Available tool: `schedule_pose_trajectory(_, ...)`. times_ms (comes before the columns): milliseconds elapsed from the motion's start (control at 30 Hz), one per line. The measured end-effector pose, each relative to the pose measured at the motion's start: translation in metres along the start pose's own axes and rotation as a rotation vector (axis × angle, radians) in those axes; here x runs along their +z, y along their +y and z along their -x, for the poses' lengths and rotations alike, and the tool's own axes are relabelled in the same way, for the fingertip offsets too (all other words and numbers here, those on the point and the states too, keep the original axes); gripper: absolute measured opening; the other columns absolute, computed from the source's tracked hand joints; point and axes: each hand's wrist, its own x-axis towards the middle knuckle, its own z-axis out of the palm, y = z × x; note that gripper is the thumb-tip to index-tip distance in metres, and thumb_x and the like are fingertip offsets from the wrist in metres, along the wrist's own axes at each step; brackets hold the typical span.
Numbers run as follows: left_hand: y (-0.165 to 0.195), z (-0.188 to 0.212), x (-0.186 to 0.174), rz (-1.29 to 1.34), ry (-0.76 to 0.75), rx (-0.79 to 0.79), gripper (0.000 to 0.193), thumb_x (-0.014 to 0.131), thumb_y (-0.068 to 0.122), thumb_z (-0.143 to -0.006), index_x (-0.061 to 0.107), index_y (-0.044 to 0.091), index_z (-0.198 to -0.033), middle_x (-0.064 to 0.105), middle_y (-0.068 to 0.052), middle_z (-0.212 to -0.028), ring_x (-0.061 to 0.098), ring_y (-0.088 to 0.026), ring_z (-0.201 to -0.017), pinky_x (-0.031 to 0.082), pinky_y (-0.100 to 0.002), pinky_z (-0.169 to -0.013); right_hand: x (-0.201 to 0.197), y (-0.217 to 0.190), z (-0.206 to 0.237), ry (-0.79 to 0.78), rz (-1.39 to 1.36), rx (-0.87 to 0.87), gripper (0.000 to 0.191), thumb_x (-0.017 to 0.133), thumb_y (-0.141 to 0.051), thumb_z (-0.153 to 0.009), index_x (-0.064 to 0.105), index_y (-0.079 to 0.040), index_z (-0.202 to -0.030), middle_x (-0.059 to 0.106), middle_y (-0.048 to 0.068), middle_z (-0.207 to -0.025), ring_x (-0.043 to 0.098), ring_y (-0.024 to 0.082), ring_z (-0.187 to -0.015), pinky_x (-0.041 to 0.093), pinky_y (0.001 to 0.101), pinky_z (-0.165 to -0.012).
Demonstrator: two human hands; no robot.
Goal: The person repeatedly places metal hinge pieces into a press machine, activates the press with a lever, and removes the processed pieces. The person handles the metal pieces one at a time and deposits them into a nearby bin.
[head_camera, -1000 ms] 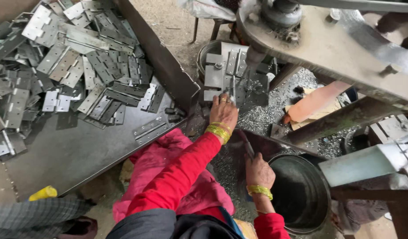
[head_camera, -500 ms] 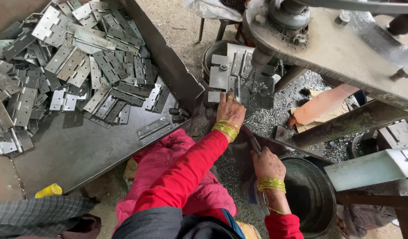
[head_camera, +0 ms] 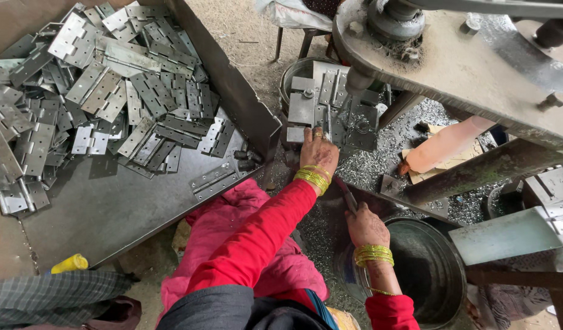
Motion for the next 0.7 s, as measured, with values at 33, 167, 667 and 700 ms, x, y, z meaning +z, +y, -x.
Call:
schedule_pose_trajectory(33, 0.000, 0.000, -0.001, -0.005, 0.005, 0.005, 0.025, 0.058, 0.012, -0.088, 0.080, 0.002, -0.087, 0.076, -0.021, -0.105, 0.056, -0.033, -0.130, 0.031, -0.053, -0.118, -0.001, -0.001, 0.001, 0.001, 0.003, 0.001, 0.047, 0.056, -0.047, -0.097, 0.061, -0.005, -0.116, 0.073, 0.026, -0.105, 0.069, 0.045, -0.104, 0.053, 0.0555, -0.090)
schedule_pose_trajectory(167, 0.001, -0.002, 0.003, 0.036, -0.018, -0.019, 0.024, 0.058, 0.012, -0.088, 0.079, 0.001, -0.086, 0.074, -0.023, -0.108, 0.055, -0.037, -0.131, 0.033, -0.053, -0.118, -0.009, -0.006, 0.003, -0.028, 0.010, 0.013, 0.050, 0.056, -0.050, -0.096, 0.061, -0.004, -0.116, 0.074, 0.026, -0.104, 0.070, 0.044, -0.104, 0.053, 0.0553, -0.089)
schedule_pose_trajectory(667, -0.003, -0.010, 0.035, -0.005, 0.029, -0.046, 0.029, 0.056, 0.009, -0.092, 0.077, -0.004, -0.108, 0.076, -0.015, -0.088, 0.062, -0.031, -0.114, 0.034, -0.049, -0.120, -0.028, -0.016, 0.002, 0.019, 0.043, -0.054, 0.056, 0.059, -0.055, -0.092, 0.064, -0.003, -0.114, 0.074, 0.023, -0.102, 0.070, 0.041, -0.102, 0.054, 0.0531, -0.088)
schedule_pose_trajectory(700, -0.003, -0.009, 0.028, 0.013, -0.018, -0.023, 0.026, 0.057, 0.011, -0.088, 0.079, 0.000, -0.095, 0.076, -0.017, -0.091, 0.060, -0.032, -0.118, 0.033, -0.052, -0.117, -0.027, -0.015, 0.002, 0.009, 0.043, -0.046, 0.056, 0.059, -0.055, -0.092, 0.063, -0.004, -0.114, 0.074, 0.023, -0.103, 0.070, 0.042, -0.102, 0.054, 0.0531, -0.088)
